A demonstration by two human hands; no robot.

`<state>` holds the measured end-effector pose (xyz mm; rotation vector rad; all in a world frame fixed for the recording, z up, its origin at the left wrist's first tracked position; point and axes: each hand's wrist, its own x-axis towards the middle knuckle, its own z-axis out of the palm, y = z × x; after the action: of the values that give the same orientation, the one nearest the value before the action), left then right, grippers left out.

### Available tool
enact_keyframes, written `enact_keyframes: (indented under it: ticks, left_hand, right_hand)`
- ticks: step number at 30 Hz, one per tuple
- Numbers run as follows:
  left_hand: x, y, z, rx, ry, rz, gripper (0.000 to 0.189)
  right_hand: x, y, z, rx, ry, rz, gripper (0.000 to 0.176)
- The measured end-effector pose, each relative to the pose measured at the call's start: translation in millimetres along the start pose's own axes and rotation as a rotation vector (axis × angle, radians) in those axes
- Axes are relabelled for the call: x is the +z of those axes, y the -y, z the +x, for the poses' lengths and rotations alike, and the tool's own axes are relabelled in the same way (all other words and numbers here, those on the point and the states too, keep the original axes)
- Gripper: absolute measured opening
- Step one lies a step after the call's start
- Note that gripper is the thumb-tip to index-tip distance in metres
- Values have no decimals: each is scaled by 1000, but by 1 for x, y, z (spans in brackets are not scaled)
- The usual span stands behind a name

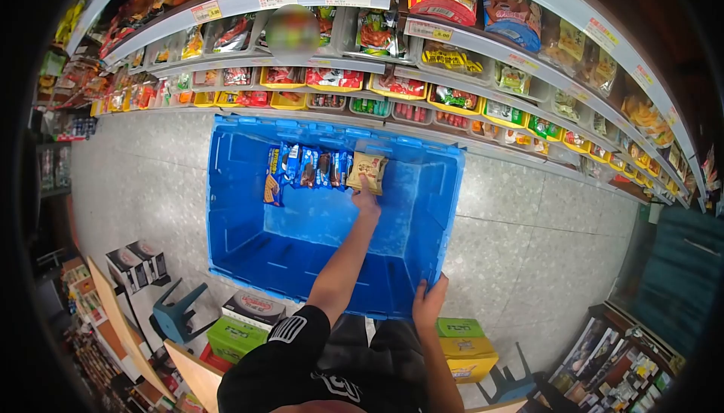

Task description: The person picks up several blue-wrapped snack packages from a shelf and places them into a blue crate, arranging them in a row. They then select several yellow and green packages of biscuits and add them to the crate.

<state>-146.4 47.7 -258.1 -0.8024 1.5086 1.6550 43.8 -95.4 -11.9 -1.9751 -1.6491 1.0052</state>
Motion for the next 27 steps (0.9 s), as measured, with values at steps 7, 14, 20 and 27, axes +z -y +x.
enact_keyframes:
  ticks: [7,14,20,27]
  left_hand:
    - [-13,-6,0,-79,167,-22,57]
    - [-23,-23,-15,-271,308,149,66]
    - [-32,-61,-70,-479,165,286,82]
    - [-100,-136,-194,-259,770,788,60]
  right_hand:
    - [1,2,-1,-14,-21,-10,37]
    - [0,2,-3,-49,-66,-45,41]
    - [-3,-4,-9,-48,-102,-62,41]
    - [-23,-28,-46,-2,-26,-103,49]
